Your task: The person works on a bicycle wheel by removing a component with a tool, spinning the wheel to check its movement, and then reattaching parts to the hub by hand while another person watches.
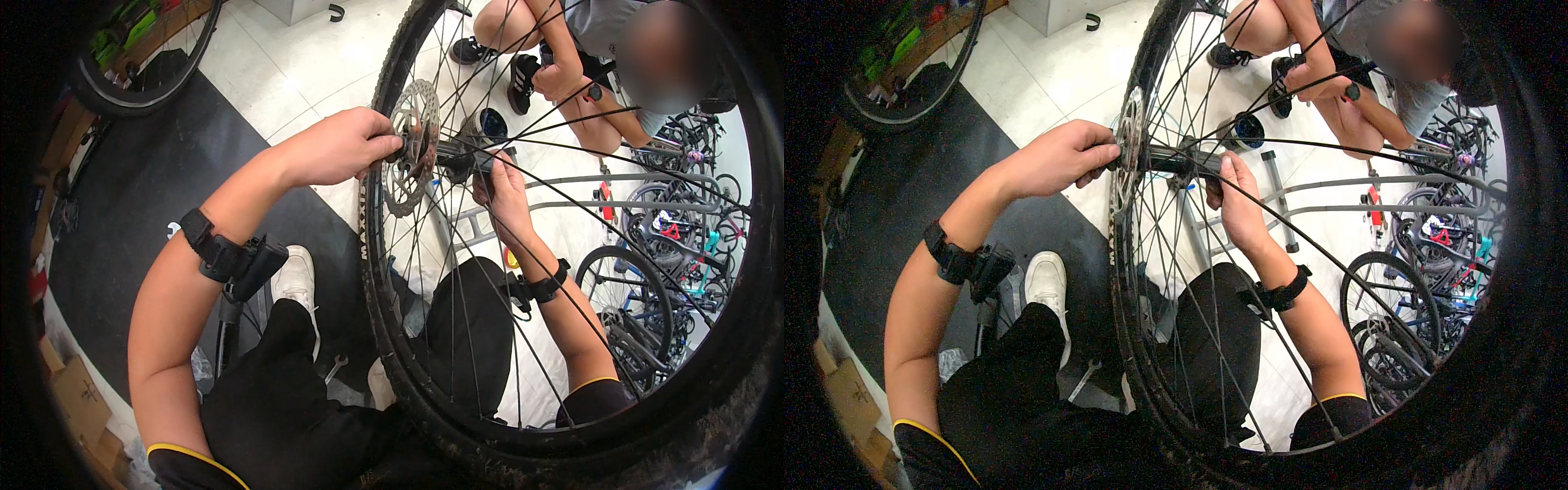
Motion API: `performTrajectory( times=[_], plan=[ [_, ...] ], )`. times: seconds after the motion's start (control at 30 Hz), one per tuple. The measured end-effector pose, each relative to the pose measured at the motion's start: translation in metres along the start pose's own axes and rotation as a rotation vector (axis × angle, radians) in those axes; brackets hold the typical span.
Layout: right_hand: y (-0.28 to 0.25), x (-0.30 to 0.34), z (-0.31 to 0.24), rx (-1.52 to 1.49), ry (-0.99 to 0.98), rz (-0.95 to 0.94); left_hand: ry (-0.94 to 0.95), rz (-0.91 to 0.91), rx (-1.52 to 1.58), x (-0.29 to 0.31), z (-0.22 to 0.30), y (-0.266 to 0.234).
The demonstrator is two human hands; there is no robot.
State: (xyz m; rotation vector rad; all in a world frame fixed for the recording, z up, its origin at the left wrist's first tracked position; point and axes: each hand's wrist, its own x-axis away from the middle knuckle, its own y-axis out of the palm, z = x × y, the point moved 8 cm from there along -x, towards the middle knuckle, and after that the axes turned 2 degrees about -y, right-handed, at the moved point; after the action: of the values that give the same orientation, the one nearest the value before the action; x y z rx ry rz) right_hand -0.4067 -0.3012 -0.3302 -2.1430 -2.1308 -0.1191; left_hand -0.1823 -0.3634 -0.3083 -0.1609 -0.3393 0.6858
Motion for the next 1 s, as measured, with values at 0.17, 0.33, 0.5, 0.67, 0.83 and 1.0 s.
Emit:
performTrajectory(
  times=[0.17, 0.33, 0.5, 0.67, 0.83, 1.0],
  plan=[
    [0.001, 0.002, 0.001, -0.058, 0.059, 0.088, -0.011, 0.001, -0.011, -0.002, 0.001, 0.0],
    [-0.004, 0.005, 0.001, -0.041, 0.104, 0.108, -0.04, -0.006, 0.036, -0.006, 0.0, 0.004],
    [-0.006, 0.006, 0.002, -0.031, 0.187, 0.054, -0.028, 0.001, 0.083, -0.009, -0.004, 0.008],
    [-0.008, 0.009, -0.001, -0.066, 0.209, -0.003, 0.001, 0.042, 0.04, -0.009, 0.0, 0.004],
    [-0.008, 0.01, -0.002, -0.107, 0.211, -0.023, -0.002, 0.049, 0.071, -0.008, 0.0, 0.003],
    [-0.01, 0.007, 0.0, -0.195, 0.211, -0.161, -0.035, 0.045, 0.132, -0.012, -0.003, 0.006]
  ],
)
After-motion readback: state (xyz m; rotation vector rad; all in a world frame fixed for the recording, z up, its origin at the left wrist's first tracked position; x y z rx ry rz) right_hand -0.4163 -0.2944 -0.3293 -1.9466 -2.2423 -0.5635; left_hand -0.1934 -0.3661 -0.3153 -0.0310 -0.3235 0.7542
